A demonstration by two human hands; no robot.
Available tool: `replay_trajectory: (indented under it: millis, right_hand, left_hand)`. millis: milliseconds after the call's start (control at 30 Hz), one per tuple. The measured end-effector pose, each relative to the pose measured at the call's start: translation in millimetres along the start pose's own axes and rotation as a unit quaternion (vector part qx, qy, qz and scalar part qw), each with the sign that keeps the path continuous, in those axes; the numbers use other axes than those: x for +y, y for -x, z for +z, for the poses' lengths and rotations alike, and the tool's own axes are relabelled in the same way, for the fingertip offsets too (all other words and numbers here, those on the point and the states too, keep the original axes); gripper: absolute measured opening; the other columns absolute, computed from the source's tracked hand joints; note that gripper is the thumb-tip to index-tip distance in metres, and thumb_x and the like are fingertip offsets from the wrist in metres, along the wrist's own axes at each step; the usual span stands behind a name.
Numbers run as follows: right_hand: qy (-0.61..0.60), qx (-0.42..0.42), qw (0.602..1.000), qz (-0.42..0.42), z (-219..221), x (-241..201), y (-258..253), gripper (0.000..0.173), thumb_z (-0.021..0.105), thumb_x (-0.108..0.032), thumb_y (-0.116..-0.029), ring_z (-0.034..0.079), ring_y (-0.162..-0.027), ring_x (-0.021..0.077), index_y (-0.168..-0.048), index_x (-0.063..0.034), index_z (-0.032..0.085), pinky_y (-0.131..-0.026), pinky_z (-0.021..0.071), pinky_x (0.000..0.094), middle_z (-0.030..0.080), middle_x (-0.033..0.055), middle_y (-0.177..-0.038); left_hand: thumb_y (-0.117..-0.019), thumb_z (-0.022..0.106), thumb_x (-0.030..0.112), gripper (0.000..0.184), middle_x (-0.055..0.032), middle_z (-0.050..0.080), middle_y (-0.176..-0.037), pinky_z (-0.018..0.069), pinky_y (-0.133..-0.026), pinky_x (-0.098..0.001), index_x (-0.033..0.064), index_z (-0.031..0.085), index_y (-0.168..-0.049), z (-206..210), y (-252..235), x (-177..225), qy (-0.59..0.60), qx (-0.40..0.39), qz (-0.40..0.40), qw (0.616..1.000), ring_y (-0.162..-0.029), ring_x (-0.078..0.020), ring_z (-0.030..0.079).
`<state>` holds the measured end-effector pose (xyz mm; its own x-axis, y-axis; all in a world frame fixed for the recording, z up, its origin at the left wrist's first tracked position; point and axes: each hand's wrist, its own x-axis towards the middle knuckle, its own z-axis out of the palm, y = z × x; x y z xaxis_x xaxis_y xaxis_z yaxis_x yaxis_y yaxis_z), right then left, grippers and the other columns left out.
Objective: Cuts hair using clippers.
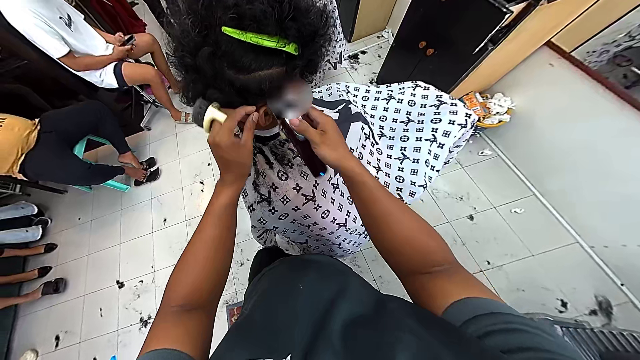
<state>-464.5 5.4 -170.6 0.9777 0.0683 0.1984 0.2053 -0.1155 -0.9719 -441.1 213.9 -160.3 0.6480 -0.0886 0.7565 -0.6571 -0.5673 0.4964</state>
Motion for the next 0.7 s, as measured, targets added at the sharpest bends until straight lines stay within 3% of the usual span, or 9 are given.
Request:
replay_trajectory:
  millis: [67,167,200,300,367,500,600,633,700]
  right_hand:
    - [-0.039,0.005,0.995,0.088,-15.2,12.2,19.0,0.037,0.055,-0.036,-0.1058,0.066,-0.068,0.0131,-0.110,-0.0015,0.067,-0.066,0.0595,0.0344,0.068,0.0065,-0.083]
    - [-0.104,0.042,0.978,0.178,-32.8,33.5,47.9,0.045,0.042,-0.040,-0.1100,0.067,-0.064,0.0156,-0.107,-0.0027,0.067,-0.059,0.0606,0.0351,0.070,0.0068,-0.082]
    - [-0.121,0.061,0.972,0.193,-34.8,37.3,56.3,0.048,0.040,-0.043,-0.1103,0.067,-0.063,0.0147,-0.106,-0.0041,0.067,-0.059,0.0599,0.0337,0.069,0.0058,-0.081]
    - [-0.158,0.095,0.958,0.221,-37.9,38.8,71.2,0.054,0.037,-0.054,-0.1084,0.066,-0.057,0.0132,-0.106,-0.0088,0.067,-0.052,0.0587,0.0307,0.069,0.0049,-0.077]
    - [-0.161,0.103,0.954,0.231,-37.6,38.9,76.9,0.054,0.039,-0.055,-0.1079,0.065,-0.056,0.0142,-0.104,-0.0088,0.067,-0.052,0.0586,0.0312,0.068,0.0055,-0.077]
    - [-0.167,0.108,0.957,0.210,-38.3,35.8,68.8,0.043,0.043,-0.040,-0.1098,0.065,-0.058,0.0133,-0.101,-0.0046,0.066,-0.055,0.0595,0.0312,0.068,0.0046,-0.077]
    - [-0.186,0.096,0.967,0.142,-31.8,28.2,47.9,0.033,0.047,-0.032,-0.1081,0.066,-0.066,0.0118,-0.111,-0.0030,0.063,-0.063,0.0601,0.0318,0.067,0.0038,-0.083]
    - [-0.176,0.077,0.974,0.117,-32.0,24.3,37.8,0.034,0.049,-0.031,-0.1071,0.068,-0.071,0.0130,-0.116,-0.0019,0.062,-0.067,0.0616,0.0335,0.069,0.0054,-0.088]
    - [-0.113,0.033,0.988,0.097,-32.2,13.9,16.5,0.036,0.056,-0.031,-0.1048,0.068,-0.076,0.0140,-0.119,0.0001,0.064,-0.073,0.0601,0.0346,0.069,0.0079,-0.092]
  left_hand:
    - [-0.1004,0.064,0.015,0.021,-0.0175,0.073,-0.096,0.0557,-0.074,-0.0333,-0.0037,0.072,-0.104,-4.3,11.9,18.0,0.044,-0.061,0.081,0.994,-0.085,-0.0190,0.068]
    - [-0.1000,0.066,0.021,0.025,-0.0061,0.074,-0.088,0.0593,-0.071,-0.0324,0.0042,0.072,-0.117,-0.8,-0.4,46.4,0.129,-0.385,-0.022,0.914,-0.074,-0.0115,0.069]
    - [-0.0991,0.067,0.018,0.022,-0.0041,0.075,-0.086,0.0591,-0.066,-0.0279,0.0046,0.073,-0.116,6.9,-7.0,50.8,0.175,-0.416,-0.056,0.891,-0.069,-0.0083,0.069]
    - [-0.1014,0.062,0.015,0.023,-0.0074,0.073,-0.089,0.0582,-0.066,-0.0278,-0.0002,0.071,-0.117,35.9,-25.5,52.8,0.228,-0.332,-0.095,0.910,-0.072,-0.0099,0.068]
    - [-0.1038,0.060,0.020,0.024,-0.0043,0.072,-0.087,0.0479,-0.052,-0.0225,0.0048,0.067,-0.121,47.7,-39.3,53.2,0.203,-0.371,-0.174,0.889,-0.063,-0.0066,0.062]
    - [-0.1014,0.061,0.012,0.021,-0.0026,0.072,-0.087,0.0553,-0.062,-0.0223,0.0002,0.070,-0.116,52.7,-38.4,47.5,0.244,-0.313,-0.114,0.911,-0.068,-0.0043,0.065]
    - [-0.1023,0.060,0.014,0.022,-0.0041,0.073,-0.089,0.0496,-0.049,-0.0216,0.0020,0.066,-0.120,39.4,-30.1,53.3,0.261,-0.355,-0.210,0.873,-0.064,-0.0063,0.065]
    - [-0.1020,0.060,0.014,0.023,-0.0049,0.074,-0.092,0.0514,-0.052,-0.0225,0.0016,0.067,-0.119,30.6,-24.2,57.3,0.222,-0.357,-0.179,0.889,-0.066,-0.0070,0.066]
    - [-0.1006,0.063,0.017,0.021,-0.0073,0.076,-0.099,0.0587,-0.075,-0.0313,0.0030,0.074,-0.112,13.1,-7.2,58.0,0.062,-0.263,-0.009,0.963,-0.084,-0.0124,0.071]
